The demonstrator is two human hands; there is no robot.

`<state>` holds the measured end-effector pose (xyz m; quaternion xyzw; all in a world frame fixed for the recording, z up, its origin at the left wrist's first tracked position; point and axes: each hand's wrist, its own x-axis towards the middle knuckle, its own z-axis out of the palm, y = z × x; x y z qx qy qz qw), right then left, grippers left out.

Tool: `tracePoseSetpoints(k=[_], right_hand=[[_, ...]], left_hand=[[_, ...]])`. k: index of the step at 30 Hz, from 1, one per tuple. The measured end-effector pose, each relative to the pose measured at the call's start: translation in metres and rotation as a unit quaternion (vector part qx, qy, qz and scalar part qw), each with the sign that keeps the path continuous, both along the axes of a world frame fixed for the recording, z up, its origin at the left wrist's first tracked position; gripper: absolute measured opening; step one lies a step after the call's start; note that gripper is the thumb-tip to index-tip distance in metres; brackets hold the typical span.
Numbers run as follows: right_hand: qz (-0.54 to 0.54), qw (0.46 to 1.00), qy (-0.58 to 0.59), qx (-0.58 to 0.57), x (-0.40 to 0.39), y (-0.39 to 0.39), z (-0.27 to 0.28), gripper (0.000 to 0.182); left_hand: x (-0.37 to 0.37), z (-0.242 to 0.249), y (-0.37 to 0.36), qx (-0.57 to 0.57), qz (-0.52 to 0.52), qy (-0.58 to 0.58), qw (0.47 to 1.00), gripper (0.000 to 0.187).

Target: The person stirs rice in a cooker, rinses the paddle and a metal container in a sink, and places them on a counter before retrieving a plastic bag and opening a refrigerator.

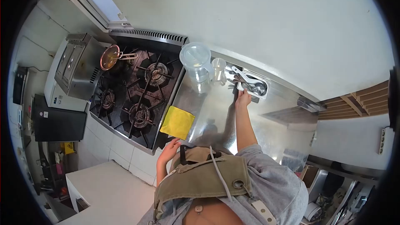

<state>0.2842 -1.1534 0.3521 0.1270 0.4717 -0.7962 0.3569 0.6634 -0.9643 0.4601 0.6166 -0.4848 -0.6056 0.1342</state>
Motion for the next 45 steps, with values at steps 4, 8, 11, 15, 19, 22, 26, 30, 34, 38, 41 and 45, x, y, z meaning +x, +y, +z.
tracePoseSetpoints(k=[4, 8, 11, 15, 19, 22, 26, 30, 34, 38, 41, 45], right_hand=[[0.078, 0.995, -0.005, 0.061, -0.018, 0.007, -0.007, 0.015], [0.198, 0.975, 0.008, 0.1, -0.019, 0.031, 0.007, 0.023], [0.254, 0.96, 0.036, 0.113, 0.011, 0.059, -0.007, 0.02], [0.416, 0.835, 0.336, 0.133, 0.109, 0.097, -0.015, 0.018], [0.532, 0.625, 0.57, -0.035, 0.205, 0.116, 0.014, 0.037], [0.597, 0.454, 0.658, -0.07, 0.256, 0.119, 0.02, 0.05], [0.622, 0.299, 0.723, 0.029, 0.276, 0.12, 0.01, 0.06], [0.585, 0.299, 0.753, 0.031, 0.274, 0.129, 0.011, 0.058], [0.571, 0.291, 0.764, 0.074, 0.276, 0.139, 0.016, 0.058], [0.521, 0.241, 0.815, 0.078, 0.283, 0.157, 0.034, 0.053], [0.535, 0.233, 0.812, -0.007, 0.296, 0.188, 0.044, 0.044], [0.644, 0.322, 0.683, -0.124, 0.337, 0.252, 0.029, 0.027]], left_hand=[[-0.016, 0.01, -0.012, -0.01, -0.017, -0.026, 0.999, 0.046], [-0.017, 0.024, -0.011, -0.015, 0.0, -0.028, 0.999, 0.047], [-0.004, 0.023, 0.001, -0.002, 0.034, -0.016, 0.999, 0.048], [0.024, -0.002, 0.036, -0.001, 0.052, -0.024, 0.998, 0.051], [0.042, -0.027, 0.081, 0.105, 0.028, 0.001, 0.994, 0.062], [0.059, -0.08, 0.142, 0.174, 0.023, -0.074, 0.982, 0.081], [0.073, -0.067, 0.21, 0.281, 0.311, 0.114, 0.901, 0.09], [0.087, -0.007, 0.229, 0.283, 0.38, 0.188, 0.86, 0.094], [0.124, -0.07, 0.255, 0.283, 0.382, 0.161, 0.865, 0.092], [0.165, -0.143, 0.287, 0.188, 0.374, 0.118, 0.901, 0.059], [0.213, -0.118, 0.301, 0.2, 0.405, 0.106, 0.886, 0.051], [0.287, -0.136, 0.351, 0.216, 0.522, 0.034, 0.824, 0.04]])
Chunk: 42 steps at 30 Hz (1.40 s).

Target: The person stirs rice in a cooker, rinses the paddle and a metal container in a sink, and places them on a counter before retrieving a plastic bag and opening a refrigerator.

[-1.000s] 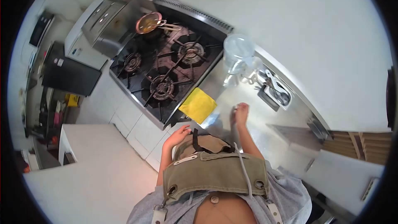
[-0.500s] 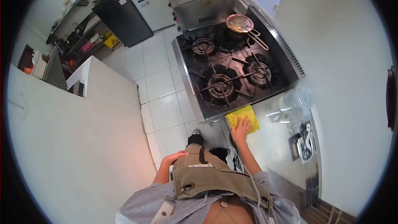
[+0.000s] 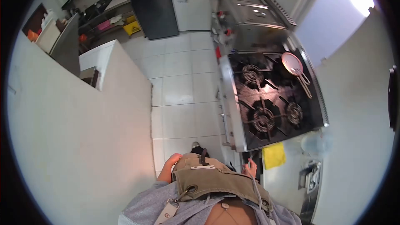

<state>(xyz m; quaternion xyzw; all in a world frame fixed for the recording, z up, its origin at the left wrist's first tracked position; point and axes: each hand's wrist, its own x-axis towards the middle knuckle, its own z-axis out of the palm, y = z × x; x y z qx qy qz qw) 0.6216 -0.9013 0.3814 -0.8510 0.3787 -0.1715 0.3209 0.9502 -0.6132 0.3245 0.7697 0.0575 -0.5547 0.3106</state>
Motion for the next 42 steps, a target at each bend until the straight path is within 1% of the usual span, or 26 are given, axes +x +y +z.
tracePoseSetpoints(k=[1, 2, 3, 4, 6, 7, 8, 10, 13, 18, 20, 22, 27, 29, 30, 31, 32, 33, 34, 35, 36, 37, 38, 39, 40, 42], right_hand=[[0.06, 0.998, 0.029, 0.007, 0.003, 0.01, -0.023, 0.022], [-0.082, 0.93, -0.004, 0.359, 0.003, 0.023, -0.074, 0.016], [0.082, 0.976, 0.138, 0.148, 0.009, 0.03, -0.088, 0.019], [0.094, 0.974, 0.139, 0.151, 0.02, 0.028, -0.112, 0.019], [-0.118, 0.95, 0.137, 0.254, 0.041, 0.026, -0.157, 0.025], [-0.077, 0.959, 0.128, 0.239, 0.079, 0.013, -0.097, 0.029], [-0.058, 0.946, 0.111, 0.3, 0.099, 0.005, -0.098, 0.03], [-0.007, 0.939, 0.099, 0.329, 0.138, -0.008, -0.097, 0.032], [0.003, 0.925, 0.122, 0.359, 0.19, -0.021, -0.087, 0.034], [-0.03, 0.878, 0.207, 0.43, 0.265, -0.043, -0.128, 0.032], [-0.007, 0.873, 0.242, 0.424, 0.309, -0.055, -0.137, 0.032], [0.025, 0.867, 0.285, 0.409, 0.345, -0.075, -0.155, 0.032], [0.124, 0.851, 0.373, 0.347, 0.477, -0.146, -0.172, 0.032], [0.184, 0.849, 0.405, 0.286, 0.548, -0.179, -0.176, 0.033], [0.229, 0.846, 0.417, 0.239, 0.593, -0.193, -0.175, 0.033], [0.292, 0.839, 0.429, 0.165, 0.646, -0.205, -0.175, 0.033], [0.328, 0.839, 0.421, 0.105, 0.709, -0.216, -0.174, 0.033], [0.312, 0.861, 0.388, 0.102, 0.77, -0.224, -0.172, 0.033], [0.199, 0.912, 0.283, 0.22, 0.822, -0.235, -0.193, 0.028], [0.202, 0.924, 0.184, 0.267, 0.877, -0.233, -0.172, 0.027], [0.208, 0.928, 0.155, 0.267, 0.933, -0.228, -0.146, 0.026], [0.214, 0.931, 0.122, 0.268, 0.978, -0.22, -0.119, 0.026], [0.219, 0.933, 0.114, 0.263, 1.012, -0.216, -0.107, 0.026], [0.236, 0.929, 0.064, 0.278, 1.049, -0.21, -0.097, 0.025], [0.254, 0.922, 0.015, 0.294, 1.08, -0.205, -0.092, 0.025], [0.214, 0.911, 0.061, 0.346, 1.12, -0.198, -0.105, 0.024]], left_hand=[[0.019, -0.021, 0.017, 0.024, 0.054, 0.004, 0.998, 0.038], [0.03, -0.024, 0.034, 0.029, 0.068, 0.004, 0.997, 0.038], [0.044, -0.024, 0.048, 0.021, 0.125, -0.015, 0.992, 0.038], [0.056, -0.026, 0.06, 0.012, 0.18, -0.034, 0.983, 0.039], [0.074, -0.038, 0.09, 0.027, 0.21, -0.016, 0.977, 0.04], [0.08, -0.043, 0.102, 0.032, 0.227, 0.0, 0.973, 0.04], [0.088, -0.046, 0.113, 0.037, 0.241, 0.017, 0.97, 0.04], [0.1, -0.058, 0.129, 0.057, 0.208, 0.025, 0.976, 0.04], [0.13, -0.093, 0.137, 0.136, 0.072, 0.078, 0.985, 0.045], [0.183, -0.099, 0.076, 0.013, 0.256, 0.029, 0.966, 0.043], [0.22, -0.134, 0.07, -0.088, -0.017, -0.087, 0.992, 0.042], [0.261, -0.135, 0.053, -0.117, 0.022, -0.096, 0.988, 0.04], [0.396, -0.085, 0.063, 0.058, 0.177, -0.137, 0.973, 0.037], [0.453, -0.06, 0.056, 0.071, 0.37, -0.149, 0.914, 0.037], [0.478, -0.092, 0.078, 0.052, 0.322, -0.188, 0.926, 0.039], [0.498, -0.065, 0.071, 0.024, 0.377, -0.158, 0.913, 0.039], [0.516, -0.082, 0.076, 0.033, 0.374, -0.233, 0.897, 0.039], [0.534, -0.076, 0.071, 0.053, 0.389, -0.221, 0.893, 0.039], [0.547, -0.085, 0.072, 0.066, 0.383, -0.227, 0.893, 0.04], [0.556, -0.088, 0.065, 0.068, 0.409, -0.208, 0.886, 0.039], [0.565, -0.09, 0.06, 0.07, 0.433, -0.19, 0.878, 0.039], [0.565, -0.157, 0.069, 0.103, 0.297, -0.2, 0.928, 0.039], [0.583, -0.131, 0.051, 0.134, 0.159, -0.222, 0.953, 0.04], [0.581, -0.16, 0.05, 0.149, 0.343, -0.019, 0.927, 0.041], [0.583, -0.147, 0.037, 0.14, 0.303, -0.012, 0.943, 0.041], [0.604, -0.147, 0.02, 0.104, 0.213, -0.063, 0.97, 0.041]])
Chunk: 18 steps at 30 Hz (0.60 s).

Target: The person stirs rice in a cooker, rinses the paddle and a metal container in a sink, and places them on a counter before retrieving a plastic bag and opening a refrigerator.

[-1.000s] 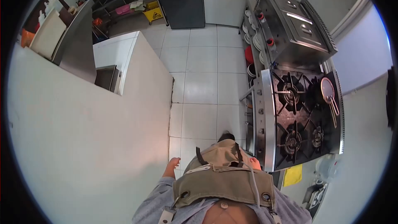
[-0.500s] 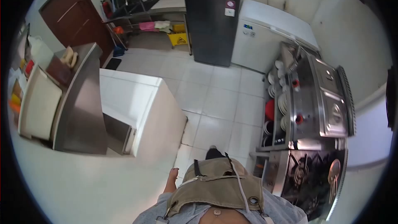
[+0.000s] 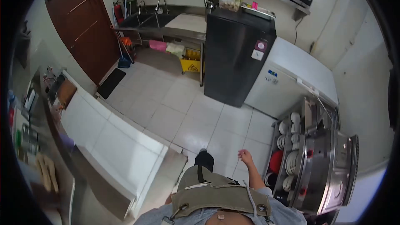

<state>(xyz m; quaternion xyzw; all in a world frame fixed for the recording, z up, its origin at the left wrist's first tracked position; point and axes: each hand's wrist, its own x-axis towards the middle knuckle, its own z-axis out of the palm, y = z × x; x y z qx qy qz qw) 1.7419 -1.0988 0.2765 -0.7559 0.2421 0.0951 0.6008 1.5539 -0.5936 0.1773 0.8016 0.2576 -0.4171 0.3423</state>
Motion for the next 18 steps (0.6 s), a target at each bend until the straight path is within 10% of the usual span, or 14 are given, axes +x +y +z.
tracePoseSetpoints(k=[8, 10, 11, 13, 18], right_hand=[[0.249, 0.93, 0.248, -0.106, 0.027, -0.067, -0.084, 0.029], [0.264, 0.937, 0.211, -0.09, 0.037, -0.106, -0.128, 0.032], [0.33, 0.944, -0.005, -0.004, 0.034, -0.159, -0.216, 0.034], [0.208, 0.933, 0.276, -0.097, 0.095, -0.11, -0.104, 0.034], [0.142, 0.943, 0.258, -0.157, 0.233, -0.094, -0.063, 0.038]], left_hand=[[0.232, 0.005, -0.04, -0.054, 0.094, -0.065, 0.992, 0.04], [0.323, 0.019, -0.046, -0.077, 0.144, -0.105, 0.981, 0.04], [0.365, 0.031, -0.052, -0.089, 0.162, -0.125, 0.975, 0.04], [0.436, 0.042, -0.059, -0.108, 0.183, -0.159, 0.964, 0.04], [0.564, 0.05, -0.074, -0.119, 0.203, -0.197, 0.952, 0.04]])
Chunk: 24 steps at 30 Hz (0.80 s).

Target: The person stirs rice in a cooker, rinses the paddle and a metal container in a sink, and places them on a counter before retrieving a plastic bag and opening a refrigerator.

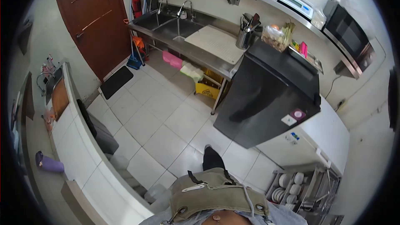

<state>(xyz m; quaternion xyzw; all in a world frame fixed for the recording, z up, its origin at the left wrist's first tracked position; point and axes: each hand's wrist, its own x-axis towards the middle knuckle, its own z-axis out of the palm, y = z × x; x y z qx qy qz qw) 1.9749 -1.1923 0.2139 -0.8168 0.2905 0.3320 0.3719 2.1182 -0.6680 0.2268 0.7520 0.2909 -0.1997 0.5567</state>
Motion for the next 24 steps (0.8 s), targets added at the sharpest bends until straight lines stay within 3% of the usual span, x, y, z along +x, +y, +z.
tracePoseSetpoints(k=[3, 5, 6, 9, 11, 13, 14, 18, 20, 22, 24], right_hand=[[-0.004, 0.979, -0.175, -0.106, 0.109, 0.015, 0.042, 0.041], [-0.004, 0.881, -0.436, -0.185, 0.202, 0.042, 0.11, 0.03], [0.004, 0.849, -0.503, -0.161, 0.252, 0.06, 0.17, 0.031], [0.038, 0.737, -0.647, -0.19, 0.376, 0.082, 0.267, 0.031], [0.077, 0.622, -0.742, -0.236, 0.44, 0.096, 0.346, 0.029], [0.041, 0.542, -0.794, -0.272, 0.49, 0.103, 0.414, 0.026], [0.031, 0.525, -0.812, -0.251, 0.515, 0.102, 0.444, 0.025], [-0.051, 0.593, -0.782, -0.183, 0.599, 0.093, 0.486, 0.036], [-0.086, 0.677, -0.703, -0.202, 0.626, 0.096, 0.485, 0.044], [-0.106, 0.68, -0.689, -0.23, 0.644, 0.088, 0.489, 0.047], [-0.115, 0.636, -0.71, -0.281, 0.668, 0.075, 0.506, 0.049]], left_hand=[[0.026, -0.012, -0.006, 0.017, 0.005, 0.035, 0.999, 0.039], [0.03, -0.017, -0.011, 0.029, 0.0, 0.076, 0.997, 0.039], [0.032, -0.017, -0.014, 0.033, -0.001, 0.095, 0.995, 0.039], [0.04, -0.01, -0.018, 0.035, 0.023, 0.135, 0.99, 0.039], [0.054, -0.002, -0.014, 0.031, 0.053, 0.143, 0.988, 0.039], [0.071, 0.002, -0.007, 0.029, 0.079, 0.146, 0.986, 0.039], [0.08, 0.002, -0.003, 0.029, 0.085, 0.147, 0.985, 0.039], [0.116, -0.009, 0.016, 0.039, 0.064, 0.154, 0.985, 0.039], [0.134, -0.014, 0.037, 0.056, 0.019, 0.151, 0.987, 0.039], [0.15, -0.018, 0.066, 0.086, -0.048, 0.133, 0.986, 0.038], [0.177, -0.016, 0.105, 0.132, -0.142, 0.067, 0.979, 0.038]])
